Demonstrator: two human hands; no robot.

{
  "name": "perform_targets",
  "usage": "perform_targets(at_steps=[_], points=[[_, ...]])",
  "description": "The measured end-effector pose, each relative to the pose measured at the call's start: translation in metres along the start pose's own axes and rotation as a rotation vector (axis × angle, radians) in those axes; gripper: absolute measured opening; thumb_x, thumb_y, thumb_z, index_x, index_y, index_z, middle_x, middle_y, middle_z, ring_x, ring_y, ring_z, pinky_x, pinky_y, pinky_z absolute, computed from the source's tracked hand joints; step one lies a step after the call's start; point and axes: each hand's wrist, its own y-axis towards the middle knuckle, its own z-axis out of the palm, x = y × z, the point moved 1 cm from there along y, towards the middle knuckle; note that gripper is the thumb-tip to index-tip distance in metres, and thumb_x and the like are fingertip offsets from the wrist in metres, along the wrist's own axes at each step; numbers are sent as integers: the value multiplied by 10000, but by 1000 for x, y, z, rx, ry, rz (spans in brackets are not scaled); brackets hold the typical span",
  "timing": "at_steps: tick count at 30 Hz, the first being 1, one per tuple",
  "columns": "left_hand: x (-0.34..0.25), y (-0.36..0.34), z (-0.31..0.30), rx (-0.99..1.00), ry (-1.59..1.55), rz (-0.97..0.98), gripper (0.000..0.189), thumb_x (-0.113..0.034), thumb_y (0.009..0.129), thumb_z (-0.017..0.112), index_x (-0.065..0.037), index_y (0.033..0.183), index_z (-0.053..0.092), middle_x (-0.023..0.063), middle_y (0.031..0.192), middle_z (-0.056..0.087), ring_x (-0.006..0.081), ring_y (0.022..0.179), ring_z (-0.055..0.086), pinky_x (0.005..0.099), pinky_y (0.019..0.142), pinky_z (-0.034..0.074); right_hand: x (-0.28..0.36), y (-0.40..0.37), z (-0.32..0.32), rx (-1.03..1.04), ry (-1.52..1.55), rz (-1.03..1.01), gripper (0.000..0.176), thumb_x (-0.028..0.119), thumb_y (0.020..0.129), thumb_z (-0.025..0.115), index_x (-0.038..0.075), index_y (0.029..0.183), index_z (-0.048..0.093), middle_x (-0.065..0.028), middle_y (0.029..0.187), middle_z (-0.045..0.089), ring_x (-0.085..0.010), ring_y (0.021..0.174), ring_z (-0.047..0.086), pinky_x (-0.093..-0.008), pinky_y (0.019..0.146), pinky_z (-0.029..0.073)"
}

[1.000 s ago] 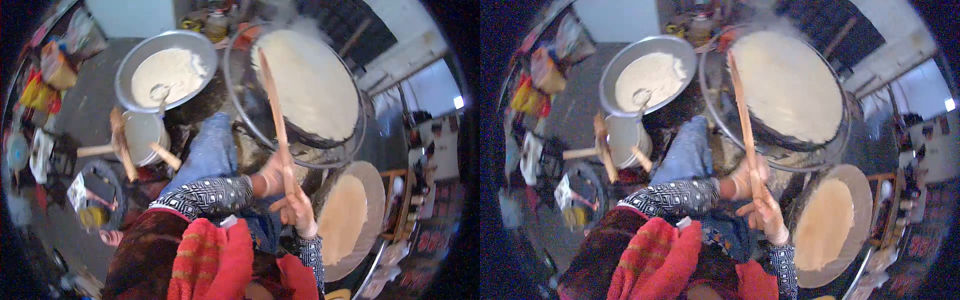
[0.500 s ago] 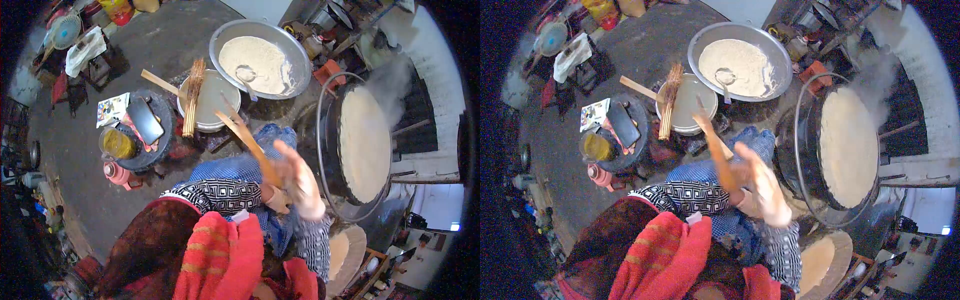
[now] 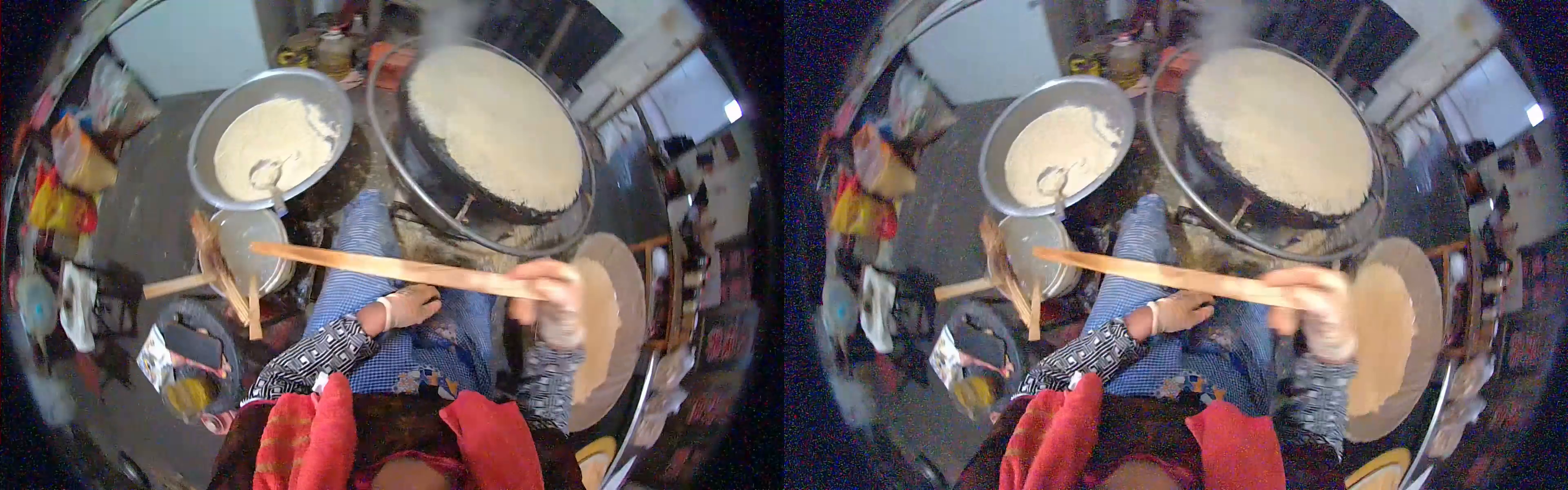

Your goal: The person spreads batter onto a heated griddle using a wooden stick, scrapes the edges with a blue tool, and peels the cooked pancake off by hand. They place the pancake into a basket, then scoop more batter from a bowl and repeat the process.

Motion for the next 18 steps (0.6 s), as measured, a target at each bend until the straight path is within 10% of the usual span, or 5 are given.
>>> perform_targets(at_steps=[3, 8, 18], points=[[-21, -3, -6, -240, 53, 183, 370, -206, 894, 559, 23, 1182, 528, 228, 1171, 549, 370, 1123, 515, 409, 986, 401, -43, -57, -86, -106, 221, -66, 541, 302, 771, 637, -66, 1163, 573, -205, 783, 680, -217, 554, 642, -298, 511, 525], [-97, 19, -51, -817, 444, 535, 530, -152, 793, 616, 23, 1268, 459, 274, 1287, 439, 449, 1208, 411, 547, 1037, 315, -92, -82, -57, -95, 211, 292, 401, 217, 894, 570, -28, 1208, 524, -103, 738, 640, -176, 634, 621, -285, 590, 502], [-170, 249, -29, -28, 866, 906, 835, -533, 737, 631, -11, 1349, 405, 220, 1404, 397, 380, 1343, 324, 507, 1118, 214, -169, -136, -66, -678, 222, 280, 509, 201, 976, 466, 137, 1462, 332, 14, 697, 512, -69, 441, 412, -230, 386, 377]])
